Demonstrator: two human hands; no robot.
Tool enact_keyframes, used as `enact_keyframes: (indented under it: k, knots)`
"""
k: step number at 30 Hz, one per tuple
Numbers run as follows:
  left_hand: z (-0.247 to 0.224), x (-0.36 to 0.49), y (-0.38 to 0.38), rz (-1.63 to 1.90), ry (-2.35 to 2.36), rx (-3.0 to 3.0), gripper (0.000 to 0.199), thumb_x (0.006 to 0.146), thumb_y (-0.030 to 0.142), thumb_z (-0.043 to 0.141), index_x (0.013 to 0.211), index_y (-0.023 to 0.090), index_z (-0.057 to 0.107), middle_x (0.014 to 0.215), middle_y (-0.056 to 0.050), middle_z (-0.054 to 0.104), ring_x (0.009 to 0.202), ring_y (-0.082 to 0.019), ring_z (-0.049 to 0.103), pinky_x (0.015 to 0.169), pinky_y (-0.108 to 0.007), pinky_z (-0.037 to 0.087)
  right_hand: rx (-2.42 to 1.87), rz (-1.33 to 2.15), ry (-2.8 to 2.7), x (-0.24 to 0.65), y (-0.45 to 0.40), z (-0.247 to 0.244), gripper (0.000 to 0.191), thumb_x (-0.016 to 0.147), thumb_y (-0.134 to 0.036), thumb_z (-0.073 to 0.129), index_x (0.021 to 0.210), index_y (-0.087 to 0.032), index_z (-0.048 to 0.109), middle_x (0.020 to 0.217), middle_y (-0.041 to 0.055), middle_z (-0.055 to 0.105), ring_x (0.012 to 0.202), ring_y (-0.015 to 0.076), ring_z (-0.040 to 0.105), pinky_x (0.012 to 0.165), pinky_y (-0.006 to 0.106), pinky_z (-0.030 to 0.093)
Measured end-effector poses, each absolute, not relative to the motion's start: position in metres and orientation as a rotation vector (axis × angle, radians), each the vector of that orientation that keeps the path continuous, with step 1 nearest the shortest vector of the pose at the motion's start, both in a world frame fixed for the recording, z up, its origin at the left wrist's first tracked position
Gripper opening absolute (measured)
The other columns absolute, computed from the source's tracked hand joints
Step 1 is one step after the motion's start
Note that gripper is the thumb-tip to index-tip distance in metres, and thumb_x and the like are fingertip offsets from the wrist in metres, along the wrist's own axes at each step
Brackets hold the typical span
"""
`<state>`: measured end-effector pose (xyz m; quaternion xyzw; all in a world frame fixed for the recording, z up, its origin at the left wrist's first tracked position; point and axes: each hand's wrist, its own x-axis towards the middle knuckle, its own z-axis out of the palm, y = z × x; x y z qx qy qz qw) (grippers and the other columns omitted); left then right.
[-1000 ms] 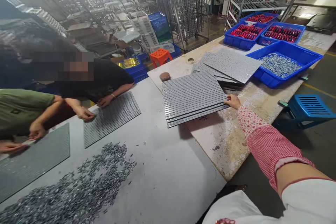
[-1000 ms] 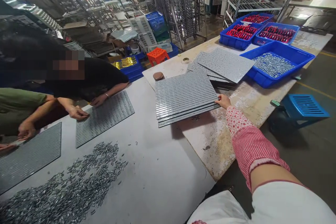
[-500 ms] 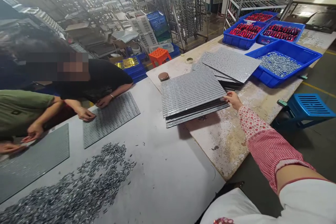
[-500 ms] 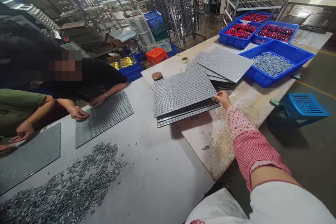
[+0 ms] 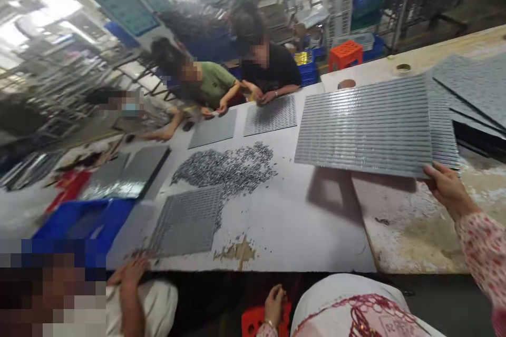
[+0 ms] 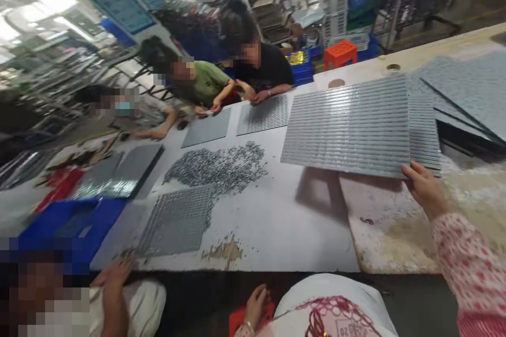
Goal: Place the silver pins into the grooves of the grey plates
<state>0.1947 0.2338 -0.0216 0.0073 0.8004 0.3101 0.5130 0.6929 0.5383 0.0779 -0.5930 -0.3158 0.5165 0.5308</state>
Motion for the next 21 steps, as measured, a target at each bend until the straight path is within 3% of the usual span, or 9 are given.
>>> enact_keyframes:
  k: [2,4,7,10,13,16,21]
  knots:
    - [-0.018,0.188,0.219,0.927,1.901,-0.096,0.037,0.087,0.042,0.049,0.117,0.019,0.053,0.115,-0.01,0.058,0.1,-0.023,0.058,0.081,-0.043,0.05,-1.479,1.35,-0.753,0.664,0.504,0.058,0.033,0.056,-0.041,0.075,0.085,-0.027,0.065,0.085,0.0019,0.068,0.065,0.0168,0.061,0.053,0.025,0.051]
    - [-0.013,0.174,0.209,1.107,1.852,-0.164,0.048,0.089,0.054,0.031,0.117,0.021,0.054,0.114,-0.012,0.06,0.102,-0.022,0.06,0.083,-0.042,0.05,-1.473,1.532,-0.878,0.627,0.47,0.038,0.037,0.057,-0.049,0.073,0.085,-0.025,0.066,0.087,0.0042,0.069,0.071,0.0207,0.063,0.064,0.032,0.053]
    - [-0.004,0.15,0.194,1.324,1.745,-0.19,0.067,0.081,0.07,0.019,0.112,0.027,0.06,0.111,-0.011,0.065,0.107,-0.025,0.059,0.082,-0.042,0.051,-1.371,1.794,-1.092,0.573,0.423,0.012,0.043,0.064,-0.055,0.068,0.09,-0.02,0.067,0.092,0.0072,0.07,0.084,0.0243,0.063,0.078,0.036,0.051]
    - [0.001,0.135,0.168,1.423,1.669,-0.198,0.052,0.076,0.064,0.045,0.106,0.028,0.064,0.108,-0.009,0.067,0.107,-0.027,0.059,0.081,-0.041,0.052,-1.371,1.974,-1.2,0.539,0.389,-0.005,0.045,0.069,-0.057,0.063,0.093,-0.019,0.068,0.092,0.0062,0.07,0.081,0.0225,0.063,0.073,0.033,0.051]
    - [-0.007,0.134,0.142,1.367,1.704,-0.221,0.037,0.069,0.034,0.066,0.105,0.026,0.064,0.102,-0.006,0.069,0.102,-0.025,0.062,0.08,-0.037,0.052,-1.476,2.08,-1.23,0.532,0.374,-0.013,0.044,0.071,-0.055,0.061,0.097,-0.02,0.067,0.094,0.0053,0.069,0.08,0.0212,0.063,0.064,0.03,0.05]
    - [-0.02,0.134,0.125,1.305,1.724,-0.226,0.041,0.066,0.022,0.067,0.107,0.024,0.063,0.097,-0.006,0.071,0.093,-0.025,0.066,0.074,-0.038,0.054,-1.488,2.208,-1.271,0.536,0.373,-0.015,0.04,0.07,-0.049,0.063,0.102,-0.024,0.066,0.102,0.0048,0.068,0.09,0.0232,0.062,0.067,0.031,0.05]
    - [-0.031,0.115,0.119,1.259,1.74,-0.154,0.046,0.062,0.028,0.071,0.107,0.022,0.061,0.099,-0.008,0.07,0.09,-0.027,0.066,0.071,-0.038,0.054,-1.618,2.161,-1.285,0.514,0.392,-0.027,0.048,0.07,-0.052,0.062,0.111,-0.027,0.06,0.099,0.0043,0.068,0.089,0.0235,0.064,0.066,0.03,0.051]
